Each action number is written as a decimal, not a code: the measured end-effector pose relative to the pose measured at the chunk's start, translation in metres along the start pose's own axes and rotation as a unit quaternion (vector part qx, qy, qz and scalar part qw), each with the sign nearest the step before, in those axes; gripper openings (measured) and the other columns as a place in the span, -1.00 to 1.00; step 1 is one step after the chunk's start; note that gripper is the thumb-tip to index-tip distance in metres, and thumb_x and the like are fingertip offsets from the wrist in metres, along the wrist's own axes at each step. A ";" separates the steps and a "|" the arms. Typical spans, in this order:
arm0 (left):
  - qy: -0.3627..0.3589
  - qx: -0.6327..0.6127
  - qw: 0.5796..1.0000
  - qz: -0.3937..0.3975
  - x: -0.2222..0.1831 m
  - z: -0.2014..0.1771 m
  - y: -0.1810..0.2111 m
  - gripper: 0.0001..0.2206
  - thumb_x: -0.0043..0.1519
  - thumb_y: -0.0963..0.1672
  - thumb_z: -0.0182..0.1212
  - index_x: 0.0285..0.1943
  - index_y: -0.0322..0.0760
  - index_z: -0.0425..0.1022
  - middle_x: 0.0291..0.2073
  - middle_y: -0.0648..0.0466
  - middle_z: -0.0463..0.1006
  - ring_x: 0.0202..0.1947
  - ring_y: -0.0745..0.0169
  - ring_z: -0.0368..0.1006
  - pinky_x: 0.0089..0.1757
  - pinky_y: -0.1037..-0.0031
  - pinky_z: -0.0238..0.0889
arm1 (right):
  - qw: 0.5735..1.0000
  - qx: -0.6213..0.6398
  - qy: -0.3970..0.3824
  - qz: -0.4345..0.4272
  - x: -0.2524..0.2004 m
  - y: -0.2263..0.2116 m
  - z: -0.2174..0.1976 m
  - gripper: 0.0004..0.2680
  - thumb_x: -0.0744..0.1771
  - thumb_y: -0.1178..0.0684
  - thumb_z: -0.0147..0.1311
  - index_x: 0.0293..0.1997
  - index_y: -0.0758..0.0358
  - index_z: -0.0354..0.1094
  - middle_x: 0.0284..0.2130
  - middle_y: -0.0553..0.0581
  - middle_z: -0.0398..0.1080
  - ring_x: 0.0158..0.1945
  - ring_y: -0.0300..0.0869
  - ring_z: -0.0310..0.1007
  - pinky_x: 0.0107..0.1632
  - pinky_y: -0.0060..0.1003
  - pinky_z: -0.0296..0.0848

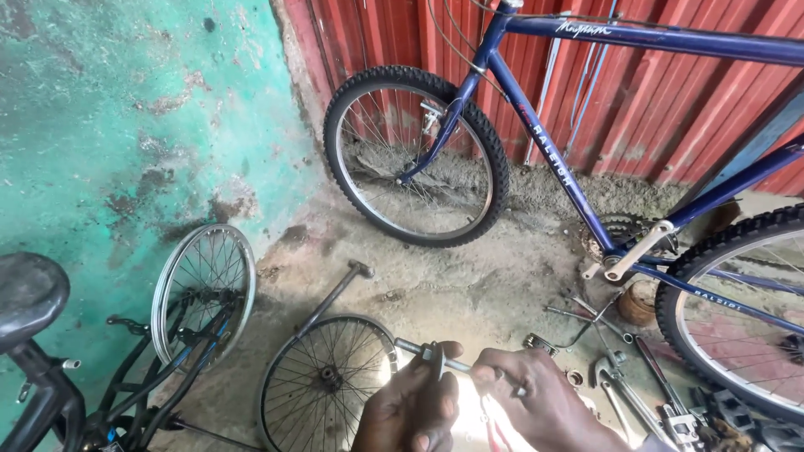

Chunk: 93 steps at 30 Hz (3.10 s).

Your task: Disassembling a bicycle wheel axle by removing nuts, washers, and spacers using a wrench and pliers.

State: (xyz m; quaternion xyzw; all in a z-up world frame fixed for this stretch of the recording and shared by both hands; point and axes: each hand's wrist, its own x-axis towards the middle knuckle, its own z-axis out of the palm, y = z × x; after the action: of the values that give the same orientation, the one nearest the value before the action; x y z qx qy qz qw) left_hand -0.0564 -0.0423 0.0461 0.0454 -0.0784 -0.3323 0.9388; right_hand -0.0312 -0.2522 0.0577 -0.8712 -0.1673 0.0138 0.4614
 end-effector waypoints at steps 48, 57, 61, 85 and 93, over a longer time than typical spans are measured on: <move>0.034 0.034 0.998 0.051 -0.004 -0.011 0.000 -0.63 0.43 -0.15 -0.30 0.34 -0.57 0.08 -0.35 -0.23 0.50 -0.77 0.35 0.34 -0.74 0.67 0.17 | 0.932 -0.238 0.062 -0.265 0.015 0.010 0.008 -0.82 0.35 -0.03 0.10 -0.45 0.09 0.31 -0.75 -0.06 0.41 -0.71 -0.20 0.35 -0.41 -0.22 0.50; -0.034 0.022 0.998 0.050 -0.013 -0.005 0.012 -0.68 0.44 -0.16 -0.29 0.29 -0.54 0.08 -0.39 -0.20 0.51 -0.79 0.27 0.30 -0.69 0.60 0.24 | 0.880 0.447 -0.151 0.064 0.021 -0.011 -0.024 -0.43 0.38 -0.27 -0.29 0.05 0.68 0.40 -0.69 0.27 0.49 -0.74 -0.17 0.33 -0.73 -0.27 0.27; -0.044 0.034 0.997 0.048 -0.011 -0.003 0.012 -0.68 0.45 -0.15 -0.30 0.30 -0.52 0.08 -0.38 -0.16 0.48 -0.80 0.33 0.25 -0.70 0.64 0.14 | 0.887 0.435 -0.143 0.066 0.019 -0.012 -0.024 -0.44 0.37 -0.29 -0.27 0.07 0.60 0.43 -0.67 0.26 0.51 -0.73 -0.20 0.32 -0.69 -0.29 0.21; 0.070 0.146 0.985 0.051 -0.010 0.012 0.001 -0.62 0.41 -0.15 -0.26 0.28 -0.66 0.19 -0.49 -0.22 0.52 -0.84 0.38 0.20 -0.73 0.64 0.12 | 0.979 0.116 -0.169 0.024 0.005 0.002 -0.003 -0.62 0.37 -0.30 -0.10 -0.55 0.13 0.38 -0.65 -0.05 0.20 -0.58 -0.26 0.16 -0.44 -0.23 0.17; 0.028 0.018 0.999 0.032 -0.013 -0.011 -0.004 -0.56 0.45 -0.11 -0.33 0.42 -0.57 0.07 -0.27 -0.33 0.51 -0.70 0.20 0.46 -0.67 0.63 0.33 | 0.980 -0.086 -0.017 -0.177 0.013 0.014 0.014 -0.67 0.38 -0.19 -0.11 -0.52 0.06 0.47 -0.86 -0.15 0.20 -0.82 -0.27 0.22 -0.72 -0.28 0.26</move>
State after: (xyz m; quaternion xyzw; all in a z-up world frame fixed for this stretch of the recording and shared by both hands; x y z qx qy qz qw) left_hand -0.0672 -0.0365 0.0334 0.0687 -0.0595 -0.2988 0.9500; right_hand -0.0178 -0.2448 0.0398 -0.8639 -0.3274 -0.0675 0.3766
